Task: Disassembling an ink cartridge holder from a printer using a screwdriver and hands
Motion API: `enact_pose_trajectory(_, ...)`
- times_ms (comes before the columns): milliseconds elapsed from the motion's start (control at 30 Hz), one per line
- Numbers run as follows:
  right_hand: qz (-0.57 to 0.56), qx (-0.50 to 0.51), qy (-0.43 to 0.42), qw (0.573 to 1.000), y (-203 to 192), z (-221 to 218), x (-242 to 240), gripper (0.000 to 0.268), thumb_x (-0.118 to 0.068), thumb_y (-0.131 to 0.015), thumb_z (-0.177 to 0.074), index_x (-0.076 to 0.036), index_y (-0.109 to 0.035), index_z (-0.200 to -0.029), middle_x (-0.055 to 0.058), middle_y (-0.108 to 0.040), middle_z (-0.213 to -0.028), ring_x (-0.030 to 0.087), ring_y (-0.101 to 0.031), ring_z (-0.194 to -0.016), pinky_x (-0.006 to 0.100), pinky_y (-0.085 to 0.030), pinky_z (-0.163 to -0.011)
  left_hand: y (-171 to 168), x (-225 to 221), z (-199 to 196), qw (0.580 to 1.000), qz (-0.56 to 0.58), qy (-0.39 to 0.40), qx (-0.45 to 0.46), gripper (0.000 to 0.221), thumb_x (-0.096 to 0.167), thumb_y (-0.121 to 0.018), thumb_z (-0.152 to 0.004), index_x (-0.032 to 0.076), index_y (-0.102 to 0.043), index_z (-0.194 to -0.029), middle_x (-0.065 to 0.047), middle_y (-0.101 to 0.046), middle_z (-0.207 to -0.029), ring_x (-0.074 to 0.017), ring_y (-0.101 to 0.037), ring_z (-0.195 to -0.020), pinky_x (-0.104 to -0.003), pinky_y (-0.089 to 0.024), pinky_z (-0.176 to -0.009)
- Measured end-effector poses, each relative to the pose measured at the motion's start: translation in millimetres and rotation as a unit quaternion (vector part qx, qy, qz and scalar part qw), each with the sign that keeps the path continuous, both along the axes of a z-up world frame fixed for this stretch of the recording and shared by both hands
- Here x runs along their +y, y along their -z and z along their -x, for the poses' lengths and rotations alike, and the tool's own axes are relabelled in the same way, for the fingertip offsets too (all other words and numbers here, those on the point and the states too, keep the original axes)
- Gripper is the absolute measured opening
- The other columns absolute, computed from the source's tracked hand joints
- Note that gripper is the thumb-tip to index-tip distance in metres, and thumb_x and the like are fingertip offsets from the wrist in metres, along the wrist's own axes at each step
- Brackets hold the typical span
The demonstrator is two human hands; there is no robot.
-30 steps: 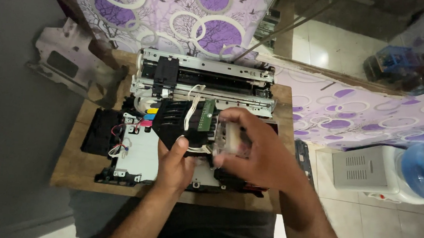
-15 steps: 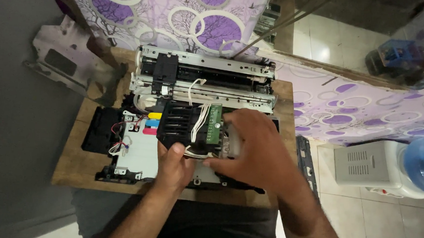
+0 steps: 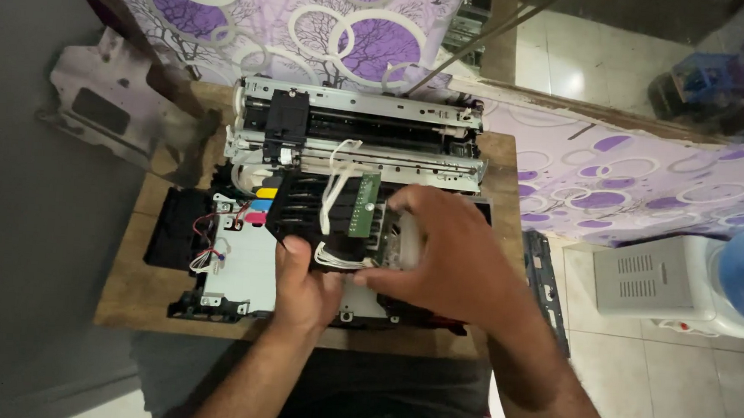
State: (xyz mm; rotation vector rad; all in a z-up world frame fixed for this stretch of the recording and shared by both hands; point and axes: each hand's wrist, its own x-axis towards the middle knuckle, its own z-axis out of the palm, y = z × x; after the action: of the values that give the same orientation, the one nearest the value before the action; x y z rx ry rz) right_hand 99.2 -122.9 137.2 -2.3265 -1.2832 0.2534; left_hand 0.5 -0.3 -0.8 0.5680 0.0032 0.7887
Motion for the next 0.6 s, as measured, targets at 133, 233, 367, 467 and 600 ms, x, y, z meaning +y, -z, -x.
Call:
enact_pose_trajectory(133, 0.071, 0.052, 0.015, 0.996, -13.7, 2.7, 0.2, 0.078, -0.051, -0.093, -0.07, -0.014, -0.059, -0.129, 0.005, -0.07, -0.12, 0.026, -0.064, -0.11, 0.045, -0.045, -0.1, -0.6, 0.1, -0.4, 0.999, 0.025, -0.005, 0.026, 0.08, 0.054, -0.067, -0.096, 0.0, -0.045, -0.151, -0.018, -0.058, -0.146, -0.0358, -0.056, -0.136, -0.054, -0.048, -0.114)
enact_pose_trajectory(233, 0.055, 0.041, 0.034, 0.997, -7.1, 3.9, 0.7, 0.078, -0.054, -0.093, -0.067, -0.016, -0.057, -0.125, 0.003, -0.072, -0.106, 0.023, -0.066, -0.091, 0.04, -0.049, -0.08, -16.5, 1.3, 0.1, 0.999, -0.011, 0.027, 0.027, 0.084, 0.06, -0.063, -0.096, -0.001, -0.046, -0.15, -0.021, -0.063, -0.137, -0.0353, -0.06, -0.129, -0.05, -0.053, -0.107)
enact_pose_trajectory(367, -0.005, -0.008, 0.001, 1.0, -6.9, 5.7, -1.1, 0.081, -0.052, -0.093, -0.069, -0.009, -0.058, -0.128, 0.007, -0.069, -0.119, 0.025, -0.064, -0.105, 0.044, -0.047, -0.094, -5.0, 2.2, -1.1, 1.0, -0.003, 0.016, 0.02, 0.081, 0.058, -0.065, -0.096, 0.0, -0.047, -0.15, -0.018, -0.061, -0.141, -0.034, -0.058, -0.133, -0.051, -0.051, -0.112)
enact_pose_trajectory(467, -0.024, -0.005, 0.003, 1.0, -10.1, 8.5, -1.6, 0.082, -0.049, -0.093, -0.07, -0.006, -0.057, -0.13, 0.009, -0.066, -0.122, 0.026, -0.064, -0.107, 0.042, -0.048, -0.094, -9.9, 2.9, -1.7, 0.999, 0.019, 0.023, 0.021, 0.087, 0.057, -0.069, -0.093, -0.001, -0.044, -0.152, -0.02, -0.057, -0.147, -0.0355, -0.053, -0.139, -0.054, -0.046, -0.117)
enact_pose_trajectory(600, -0.029, -0.018, 0.012, 0.999, -15.9, 14.9, -0.7, 0.082, -0.047, -0.094, -0.07, -0.003, -0.058, -0.13, 0.015, -0.063, -0.131, 0.03, -0.06, -0.119, 0.047, -0.044, -0.104, -8.3, 3.1, -0.6, 0.999, 0.03, 0.022, 0.029, 0.09, 0.057, -0.073, -0.09, -0.001, -0.043, -0.151, -0.021, -0.058, -0.143, -0.0379, -0.056, -0.134, -0.057, -0.05, -0.112)
